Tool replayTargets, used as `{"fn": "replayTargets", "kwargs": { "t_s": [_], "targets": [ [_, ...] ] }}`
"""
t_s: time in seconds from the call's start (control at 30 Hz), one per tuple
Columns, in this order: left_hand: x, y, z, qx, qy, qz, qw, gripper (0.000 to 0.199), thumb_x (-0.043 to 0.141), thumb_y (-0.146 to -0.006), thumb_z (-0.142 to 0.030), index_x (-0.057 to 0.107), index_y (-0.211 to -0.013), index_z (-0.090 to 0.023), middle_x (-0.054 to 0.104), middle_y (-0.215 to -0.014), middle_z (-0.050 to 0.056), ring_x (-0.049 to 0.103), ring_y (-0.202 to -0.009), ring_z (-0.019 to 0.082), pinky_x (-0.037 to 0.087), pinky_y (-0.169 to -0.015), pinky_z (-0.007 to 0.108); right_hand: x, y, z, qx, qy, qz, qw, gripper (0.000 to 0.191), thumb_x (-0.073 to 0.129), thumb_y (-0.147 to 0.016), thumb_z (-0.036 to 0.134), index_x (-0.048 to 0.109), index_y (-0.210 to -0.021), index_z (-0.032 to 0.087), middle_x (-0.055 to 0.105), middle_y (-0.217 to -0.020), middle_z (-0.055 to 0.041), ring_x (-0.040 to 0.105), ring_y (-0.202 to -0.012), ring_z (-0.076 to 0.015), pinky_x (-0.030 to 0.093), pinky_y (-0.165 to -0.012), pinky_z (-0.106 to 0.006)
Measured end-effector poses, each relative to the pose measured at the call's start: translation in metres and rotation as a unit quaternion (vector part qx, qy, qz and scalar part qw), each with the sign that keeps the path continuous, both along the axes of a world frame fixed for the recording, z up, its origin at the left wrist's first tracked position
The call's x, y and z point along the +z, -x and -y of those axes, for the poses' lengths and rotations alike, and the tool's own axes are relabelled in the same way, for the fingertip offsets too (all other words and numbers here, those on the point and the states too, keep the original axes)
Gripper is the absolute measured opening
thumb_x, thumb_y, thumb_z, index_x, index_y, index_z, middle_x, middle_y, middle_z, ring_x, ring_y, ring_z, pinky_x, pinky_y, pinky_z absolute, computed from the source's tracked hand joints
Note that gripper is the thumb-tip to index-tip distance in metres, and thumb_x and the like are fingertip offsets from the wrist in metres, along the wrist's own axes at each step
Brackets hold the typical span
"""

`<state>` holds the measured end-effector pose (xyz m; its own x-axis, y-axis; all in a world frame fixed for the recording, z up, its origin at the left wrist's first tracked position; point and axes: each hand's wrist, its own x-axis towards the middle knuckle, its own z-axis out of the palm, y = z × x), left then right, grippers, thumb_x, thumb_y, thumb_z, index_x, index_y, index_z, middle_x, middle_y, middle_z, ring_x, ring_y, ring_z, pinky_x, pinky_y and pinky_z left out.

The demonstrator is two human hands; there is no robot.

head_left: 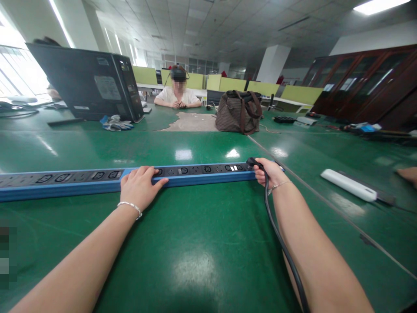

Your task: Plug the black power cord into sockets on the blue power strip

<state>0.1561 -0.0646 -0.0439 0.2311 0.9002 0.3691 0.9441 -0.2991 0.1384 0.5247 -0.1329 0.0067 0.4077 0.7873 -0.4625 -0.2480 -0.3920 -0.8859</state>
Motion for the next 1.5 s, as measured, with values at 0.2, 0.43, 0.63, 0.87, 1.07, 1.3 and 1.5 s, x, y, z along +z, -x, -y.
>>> {"fn": "replayTargets", "kwargs": {
  "t_s": [0.2,0.43,0.63,0.87,1.07,1.3,1.5],
  "targets": [
    [0.002,-0.001,0.001,0.001,0.006,-0.001,1.0,0.05,0.04,-0.082,-0.058,0.059,-0.112,-0.023,0.058,-0.121,0.01,0.05,-0.111,0.03,0.033,-0.095,0.046,0.0,0.0,-0.001,0.004,-0.006,-0.025,1.0,0.037,0.028,-0.093,0.034,0.037,-0.059,0.021,0.026,-0.031,0.0081,0.023,-0.025,-0.0049,0.015,-0.027,-0.016],
    [0.002,-0.001,0.001,-0.001,0.006,0.003,1.0,0.05,0.04,-0.082,-0.058,0.059,-0.112,-0.023,0.058,-0.121,0.01,0.05,-0.111,0.031,0.034,-0.094,0.047,-0.001,-0.004,0.001,0.017,-0.006,-0.045,0.999,0.037,0.03,-0.093,0.034,0.036,-0.059,0.021,0.026,-0.031,0.008,0.021,-0.025,-0.0048,0.014,-0.027,-0.015],
    [0.001,-0.001,0.0,0.001,0.001,-0.002,1.0,0.05,0.041,-0.082,-0.058,0.059,-0.112,-0.023,0.058,-0.121,0.01,0.05,-0.111,0.031,0.034,-0.094,0.046,-0.005,-0.01,0.003,0.042,-0.007,-0.057,0.997,0.039,0.03,-0.093,0.034,0.036,-0.057,0.02,0.025,-0.031,0.0082,0.02,-0.025,-0.0041,0.013,-0.027,-0.014],
    [0.002,-0.001,0.0,0.003,0.007,-0.005,1.0,0.05,0.041,-0.082,-0.059,0.059,-0.112,-0.023,0.058,-0.122,0.01,0.05,-0.112,0.03,0.035,-0.095,0.046,-0.014,-0.007,0.001,0.038,0.021,-0.023,0.999,0.038,0.034,-0.092,0.037,0.035,-0.058,0.021,0.026,-0.031,0.0081,0.022,-0.025,-0.0051,0.015,-0.026,-0.016],
    [0.001,0.0,-0.001,0.001,0.011,-0.005,1.0,0.05,0.04,-0.082,-0.06,0.059,-0.112,-0.024,0.058,-0.122,0.009,0.05,-0.113,0.03,0.034,-0.097,0.046,-0.017,-0.007,0.002,0.044,0.029,-0.011,0.999,0.038,0.032,-0.092,0.038,0.035,-0.058,0.022,0.027,-0.03,0.0078,0.021,-0.025,-0.0057,0.014,-0.027,-0.016],
    [0.003,-0.001,0.001,0.0,0.013,0.008,1.0,0.05,0.042,-0.081,-0.058,0.059,-0.112,-0.023,0.058,-0.122,0.01,0.05,-0.113,0.031,0.034,-0.097,0.047,-0.013,-0.006,0.001,0.036,0.038,0.007,0.999,0.038,0.032,-0.093,0.037,0.035,-0.058,0.022,0.026,-0.031,0.008,0.022,-0.025,-0.0056,0.015,-0.026,-0.017],
    [0.003,-0.001,0.002,0.0,0.009,-0.005,1.0,0.051,0.04,-0.082,-0.059,0.059,-0.112,-0.023,0.058,-0.121,0.01,0.051,-0.112,0.031,0.035,-0.095,0.046,-0.014,0.0,0.004,0.02,0.032,0.029,0.999,0.038,0.032,-0.093,0.037,0.036,-0.058,0.021,0.027,-0.03,0.0071,0.022,-0.025,-0.0059,0.015,-0.027,-0.017]
  ]
}}
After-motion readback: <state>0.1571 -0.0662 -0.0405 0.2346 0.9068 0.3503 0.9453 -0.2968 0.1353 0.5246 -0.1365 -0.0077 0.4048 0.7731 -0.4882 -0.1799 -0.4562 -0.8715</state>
